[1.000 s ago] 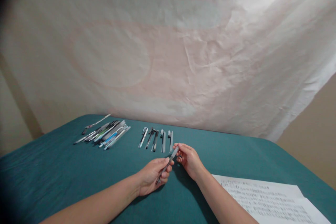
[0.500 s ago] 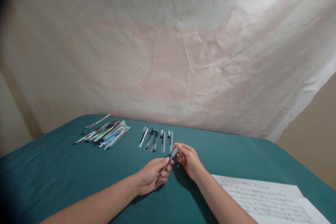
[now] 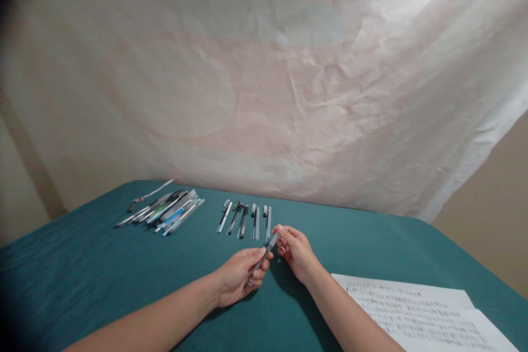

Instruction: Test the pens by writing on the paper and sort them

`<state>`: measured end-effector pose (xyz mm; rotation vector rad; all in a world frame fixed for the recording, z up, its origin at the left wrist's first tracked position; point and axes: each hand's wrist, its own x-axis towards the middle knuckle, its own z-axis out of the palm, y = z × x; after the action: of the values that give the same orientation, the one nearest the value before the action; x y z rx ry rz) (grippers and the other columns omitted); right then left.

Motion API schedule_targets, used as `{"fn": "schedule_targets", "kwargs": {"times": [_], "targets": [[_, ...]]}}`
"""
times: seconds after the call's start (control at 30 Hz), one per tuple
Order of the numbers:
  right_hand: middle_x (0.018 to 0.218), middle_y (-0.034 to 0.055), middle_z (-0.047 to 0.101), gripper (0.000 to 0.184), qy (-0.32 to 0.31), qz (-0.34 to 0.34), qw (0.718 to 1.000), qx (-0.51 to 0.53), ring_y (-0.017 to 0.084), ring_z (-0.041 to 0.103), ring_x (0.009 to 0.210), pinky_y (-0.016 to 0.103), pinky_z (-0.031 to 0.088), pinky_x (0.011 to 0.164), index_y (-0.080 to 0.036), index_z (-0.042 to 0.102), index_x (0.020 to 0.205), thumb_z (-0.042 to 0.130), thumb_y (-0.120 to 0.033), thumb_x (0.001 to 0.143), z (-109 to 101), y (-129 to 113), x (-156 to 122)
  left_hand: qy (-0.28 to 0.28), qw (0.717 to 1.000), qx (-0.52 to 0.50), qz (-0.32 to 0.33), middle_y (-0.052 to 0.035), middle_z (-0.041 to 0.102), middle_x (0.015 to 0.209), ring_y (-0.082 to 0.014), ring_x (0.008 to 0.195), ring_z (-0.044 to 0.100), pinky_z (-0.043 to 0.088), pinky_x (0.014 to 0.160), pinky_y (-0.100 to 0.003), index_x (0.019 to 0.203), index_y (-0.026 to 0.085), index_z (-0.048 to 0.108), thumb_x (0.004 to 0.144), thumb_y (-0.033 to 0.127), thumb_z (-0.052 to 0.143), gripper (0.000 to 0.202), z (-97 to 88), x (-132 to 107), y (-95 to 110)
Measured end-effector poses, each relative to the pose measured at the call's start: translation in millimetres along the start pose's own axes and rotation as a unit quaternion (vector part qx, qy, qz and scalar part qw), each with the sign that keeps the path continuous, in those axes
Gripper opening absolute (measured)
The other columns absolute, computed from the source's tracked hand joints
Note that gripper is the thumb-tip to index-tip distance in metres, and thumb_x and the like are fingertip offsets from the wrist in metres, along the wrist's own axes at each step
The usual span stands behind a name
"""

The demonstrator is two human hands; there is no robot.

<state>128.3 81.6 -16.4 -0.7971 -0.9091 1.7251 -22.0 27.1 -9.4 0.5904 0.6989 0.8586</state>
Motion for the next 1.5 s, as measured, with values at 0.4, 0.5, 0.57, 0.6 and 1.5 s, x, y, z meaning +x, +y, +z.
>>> {"fn": "schedule_targets", "kwargs": {"times": [0.4, 0.5, 0.57, 0.6, 1.5], "targets": [[0.057, -0.0029, 0.055, 0.019, -0.034, 0.018, 0.999, 0.008, 0.005, 0.048, 0.047, 0.016, 0.038, 0.044, -0.016, 0.059, 0.07, 0.066, -0.033, 0.073, 1, 2, 0, -0.006, 1.0, 0.001, 0.01, 0.0022, 0.046, 0.063, -0.0018, 0.042, 0.036, 0.02, 0.04, -0.014, 0.083, 0.012, 0.052, 0.085, 0.027, 0.048, 0.016, -0.2, 0, -1], [0.056, -0.0045, 0.054, 0.017, -0.015, 0.002, 1.0, 0.024, 0.004, 0.047, 0.047, 0.015, 0.039, 0.045, -0.016, 0.059, 0.069, 0.069, -0.029, 0.07, -1, 1, 1, -0.005, 1.0, 0.005, 0.009, 0.0024, 0.046, 0.062, -0.002, 0.042, 0.036, 0.019, 0.039, -0.015, 0.084, 0.012, 0.052, 0.086, 0.027, 0.047, 0.016, -0.7, 0, -2], [0.065, -0.003, 0.059, 0.017, 0.006, -0.002, 0.999, 0.04, 0.004, 0.049, 0.049, 0.015, 0.041, 0.046, -0.016, 0.062, 0.076, 0.071, -0.028, 0.069, -3, 0, 3, -0.005, 1.0, 0.006, 0.006, 0.0023, 0.046, 0.062, -0.002, 0.042, 0.037, 0.019, 0.039, -0.015, 0.084, 0.012, 0.052, 0.086, 0.027, 0.047, 0.016, -1.2, 1, -2], [0.07, -0.0023, 0.061, 0.018, 0.016, -0.002, 0.999, 0.047, 0.004, 0.049, 0.05, 0.015, 0.041, 0.045, -0.016, 0.063, 0.079, 0.071, -0.027, 0.068, -4, 0, 4, -0.005, 1.0, 0.007, 0.005, 0.0022, 0.046, 0.062, -0.002, 0.042, 0.037, 0.019, 0.039, -0.015, 0.084, 0.012, 0.052, 0.085, 0.027, 0.048, 0.016, -1.3, 1, -2], [0.047, -0.0021, 0.054, 0.021, 0.137, -0.048, 0.922, -0.36, 0.008, 0.047, 0.04, 0.018, 0.038, 0.04, -0.015, 0.058, 0.065, 0.068, -0.033, 0.064, -15, -17, 89, 0.01, 0.995, 0.088, 0.042, 0.0033, 0.052, 0.061, -0.0049, 0.045, 0.045, 0.03, 0.044, -0.016, 0.091, 0.017, 0.05, 0.081, 0.033, 0.052, 0.019, 4.6, -4, -1]]}}
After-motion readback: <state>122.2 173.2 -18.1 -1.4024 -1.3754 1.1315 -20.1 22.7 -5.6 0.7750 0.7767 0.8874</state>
